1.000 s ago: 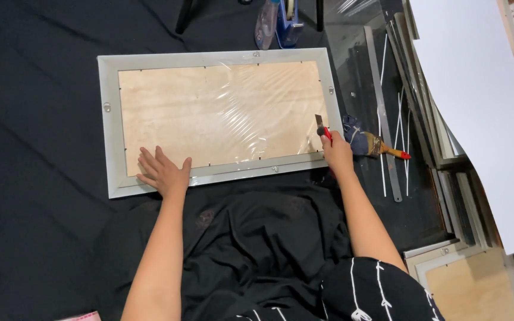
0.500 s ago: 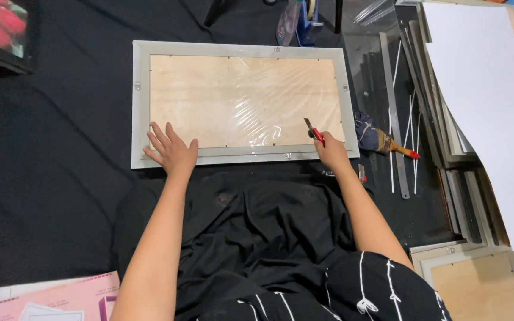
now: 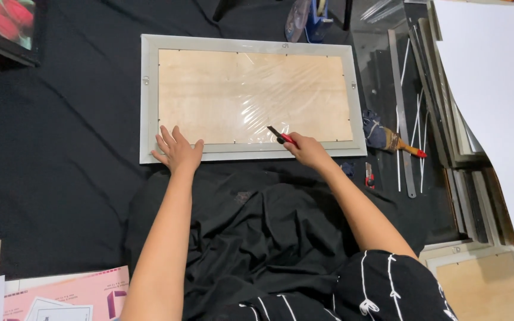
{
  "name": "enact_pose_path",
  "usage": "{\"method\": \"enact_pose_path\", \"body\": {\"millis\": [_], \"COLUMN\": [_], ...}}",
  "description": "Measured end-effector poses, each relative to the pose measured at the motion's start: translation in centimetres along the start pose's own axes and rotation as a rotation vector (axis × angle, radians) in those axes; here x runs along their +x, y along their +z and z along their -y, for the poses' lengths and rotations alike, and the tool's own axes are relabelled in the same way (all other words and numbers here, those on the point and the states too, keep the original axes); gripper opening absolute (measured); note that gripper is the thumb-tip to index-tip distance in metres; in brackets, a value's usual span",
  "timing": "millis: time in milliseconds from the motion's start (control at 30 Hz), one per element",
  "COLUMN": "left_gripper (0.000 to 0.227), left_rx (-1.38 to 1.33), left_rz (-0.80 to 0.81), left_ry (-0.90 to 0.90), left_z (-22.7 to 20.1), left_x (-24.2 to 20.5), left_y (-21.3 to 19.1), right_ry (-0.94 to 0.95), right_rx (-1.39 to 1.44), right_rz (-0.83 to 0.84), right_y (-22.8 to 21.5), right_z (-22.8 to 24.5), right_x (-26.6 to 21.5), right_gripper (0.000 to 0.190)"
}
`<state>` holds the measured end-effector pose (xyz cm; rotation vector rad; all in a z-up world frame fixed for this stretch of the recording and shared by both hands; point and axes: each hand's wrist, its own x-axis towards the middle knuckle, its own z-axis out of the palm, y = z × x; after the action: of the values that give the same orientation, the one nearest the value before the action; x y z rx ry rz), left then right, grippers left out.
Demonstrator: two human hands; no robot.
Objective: Trimming the edges of a wooden backboard and peeling off protective plastic film using a utility knife within a picture frame.
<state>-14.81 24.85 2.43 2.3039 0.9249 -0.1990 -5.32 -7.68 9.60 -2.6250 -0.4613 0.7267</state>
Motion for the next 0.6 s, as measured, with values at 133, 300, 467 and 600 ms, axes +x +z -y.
{"method": "enact_pose_path", "body": {"millis": [133, 300, 467, 600], "left_gripper": [0.078, 0.076, 0.074, 0.076], "left_rx": [-0.002, 0.021, 0.125, 0.184], "left_rz": [-0.023, -0.110, -0.161, -0.253], "left_ry": [-0.017, 0.040, 0.100, 0.150], "left_z": [1.0, 1.6, -1.1, -0.7], "left_x": [1.5, 3.9, 5.3, 8.0], "left_y": [0.7, 2.1, 1.5, 4.3], "right_ry": [-0.020, -0.054, -0.082, -0.140], "right_rx": [-0.034, -0.037, -0.076, -0.108], "right_rz": [0.066, 0.077, 0.116, 0.055], "right_y": [1.2, 3.2, 2.9, 2.7], "right_z": [3.3, 4.9, 9.4, 13.1], "right_x": [1.6, 5.9, 11.4, 17.2], "right_gripper": [0.044, 0.043, 0.044, 0.041]}}
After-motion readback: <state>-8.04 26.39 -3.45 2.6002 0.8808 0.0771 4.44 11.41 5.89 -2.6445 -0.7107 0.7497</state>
